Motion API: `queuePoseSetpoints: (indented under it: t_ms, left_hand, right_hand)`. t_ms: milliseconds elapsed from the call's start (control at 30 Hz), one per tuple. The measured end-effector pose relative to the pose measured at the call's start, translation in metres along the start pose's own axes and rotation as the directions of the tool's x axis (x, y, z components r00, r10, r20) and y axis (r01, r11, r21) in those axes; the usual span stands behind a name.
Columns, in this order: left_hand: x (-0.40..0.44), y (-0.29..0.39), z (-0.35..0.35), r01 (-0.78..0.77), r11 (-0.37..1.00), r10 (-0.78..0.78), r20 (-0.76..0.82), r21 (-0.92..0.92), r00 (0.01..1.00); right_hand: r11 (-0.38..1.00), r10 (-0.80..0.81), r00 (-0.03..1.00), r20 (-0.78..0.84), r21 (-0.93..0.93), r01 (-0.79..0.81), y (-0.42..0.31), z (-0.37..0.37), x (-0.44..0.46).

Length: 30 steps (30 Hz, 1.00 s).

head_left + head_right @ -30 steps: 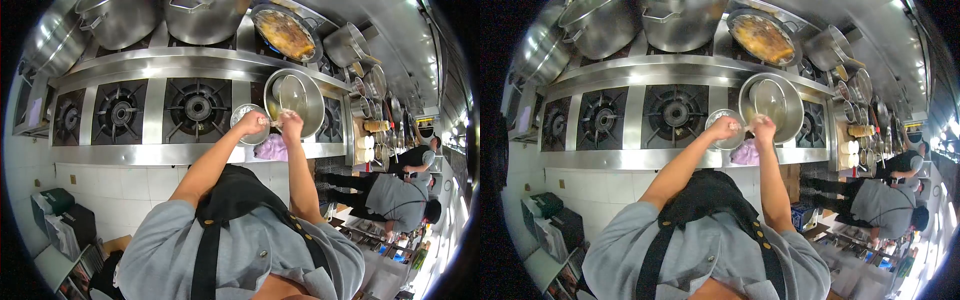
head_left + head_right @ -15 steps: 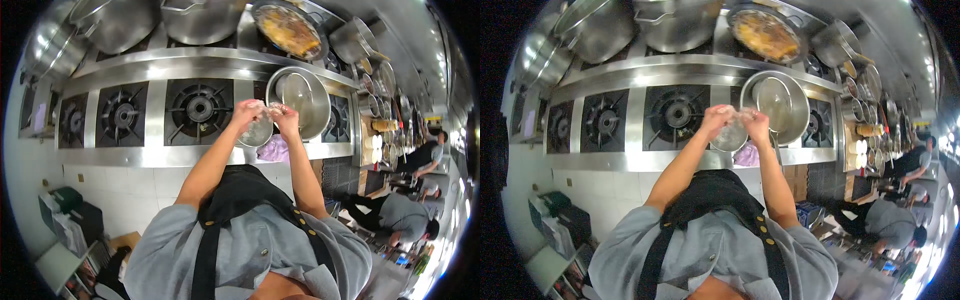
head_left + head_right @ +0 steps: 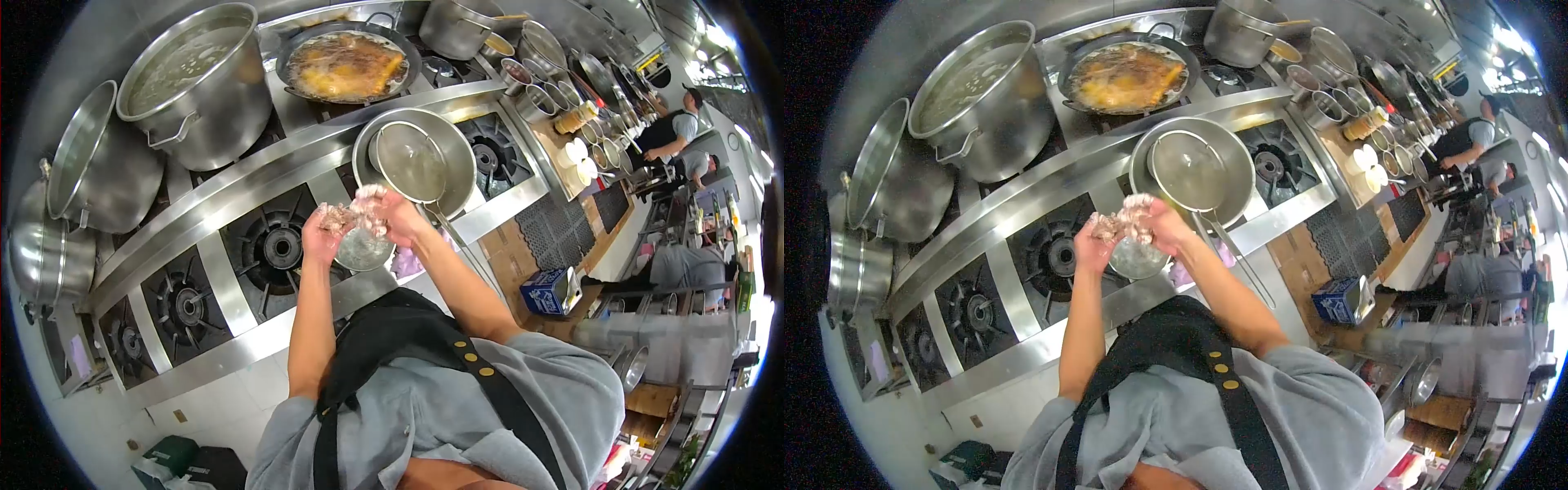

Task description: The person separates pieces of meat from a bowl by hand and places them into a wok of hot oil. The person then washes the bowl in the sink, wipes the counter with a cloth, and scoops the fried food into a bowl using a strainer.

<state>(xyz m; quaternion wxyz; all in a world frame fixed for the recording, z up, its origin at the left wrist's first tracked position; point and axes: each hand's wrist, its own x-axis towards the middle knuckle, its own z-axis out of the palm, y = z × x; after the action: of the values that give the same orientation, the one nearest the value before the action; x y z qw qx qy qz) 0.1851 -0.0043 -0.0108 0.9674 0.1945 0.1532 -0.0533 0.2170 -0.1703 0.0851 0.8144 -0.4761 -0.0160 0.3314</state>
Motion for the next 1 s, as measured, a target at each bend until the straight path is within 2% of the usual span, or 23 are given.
queuePoseSetpoints:
  t_ms: [67, 133, 167, 200, 233, 267, 300, 333, 400, 467, 500, 567, 600, 633, 700, 800, 900, 1000]
  left_hand:
    - [-0.003, -0.003, -0.002, -0.029, 1.000, 0.029, 0.057, -0.005, 0.998]
    - [-0.005, -0.007, -0.001, -0.083, 0.996, 0.081, 0.094, 0.023, 0.992]
    - [-0.005, -0.009, 0.000, -0.079, 0.996, 0.077, 0.047, 0.052, 0.996]
    - [-0.005, -0.008, -0.002, -0.059, 0.995, 0.047, 0.146, 0.084, 0.988]
    - [-0.006, -0.010, 0.000, -0.064, 0.994, 0.053, 0.122, 0.093, 0.991]
    - [-0.007, -0.012, 0.002, -0.066, 0.993, 0.056, 0.098, 0.102, 0.994]
    - [-0.007, -0.015, 0.003, -0.061, 0.994, 0.057, 0.040, 0.089, 0.998]
    - [-0.008, -0.019, 0.001, -0.063, 0.995, 0.061, 0.023, 0.083, 0.998]
    - [-0.008, -0.023, -0.006, -0.074, 0.994, 0.074, -0.008, 0.075, 0.997]
    - [-0.016, -0.024, -0.010, -0.069, 0.996, 0.073, -0.072, 0.061, 0.995]
    - [-0.021, -0.025, -0.011, -0.076, 0.995, 0.081, -0.091, 0.060, 0.993]
    - [-0.031, -0.026, -0.013, -0.085, 0.993, 0.095, -0.119, 0.083, 0.988]
    - [-0.034, -0.027, -0.016, -0.100, 0.991, 0.112, -0.140, 0.086, 0.984]
    - [-0.037, -0.029, -0.019, -0.113, 0.990, 0.126, -0.159, 0.090, 0.979]
    - [-0.042, -0.031, -0.021, -0.136, 0.986, 0.152, -0.186, 0.092, 0.971]
    - [-0.050, -0.031, -0.019, -0.182, 0.980, 0.196, -0.215, 0.082, 0.957]
    - [-0.061, -0.027, -0.007, -0.223, 0.971, 0.237, -0.241, 0.084, 0.941]
    - [-0.069, -0.028, -0.008, -0.254, 0.964, 0.264, -0.257, 0.073, 0.929]
  right_hand:
    - [0.996, -0.024, 1.000, -0.007, 0.091, 0.024, -0.010, -0.005, 0.016]
    - [0.999, -0.041, 0.999, -0.020, 0.018, 0.041, -0.025, -0.015, 0.039]
    - [0.996, -0.045, 0.996, -0.081, -0.080, 0.039, -0.040, -0.017, 0.051]
    - [0.983, -0.060, 0.988, -0.141, -0.178, 0.035, -0.062, -0.016, 0.063]
    - [0.991, -0.123, 0.985, 0.122, -0.044, 0.129, -0.078, -0.039, 0.095]
    - [0.977, -0.209, 0.910, 0.359, 0.118, 0.178, -0.090, -0.059, 0.130]
    - [0.976, -0.188, 0.967, 0.171, -0.078, 0.204, -0.116, -0.044, 0.141]
    - [0.943, -0.201, 0.979, -0.021, -0.277, 0.188, -0.140, -0.027, 0.150]
    - [0.669, -0.365, 0.878, 0.312, -0.568, 0.480, -0.171, -0.045, 0.199]
    - [0.630, -0.384, 0.877, 0.290, -0.612, 0.478, -0.197, -0.052, 0.234]
    - [0.411, -0.438, 0.862, 0.255, -0.796, 0.444, -0.210, -0.080, 0.278]
    - [0.144, -0.479, 0.866, 0.142, -0.961, 0.237, -0.215, -0.079, 0.315]
    - [0.120, -0.461, 0.886, 0.038, -0.987, 0.104, -0.221, -0.061, 0.308]
    - [0.099, -0.436, 0.900, 0.010, -0.993, 0.059, -0.216, -0.076, 0.343]
    - [-0.019, -0.291, 0.916, 0.278, -0.959, 0.284, -0.201, -0.115, 0.429]
    - [-0.493, -0.231, 0.846, 0.480, -0.808, 0.324, -0.180, -0.097, 0.461]
    - [-0.245, -0.394, 0.886, 0.246, -0.957, 0.157, -0.176, -0.034, 0.405]
    - [-0.291, -0.328, 0.915, 0.236, -0.947, 0.140, -0.177, -0.024, 0.408]
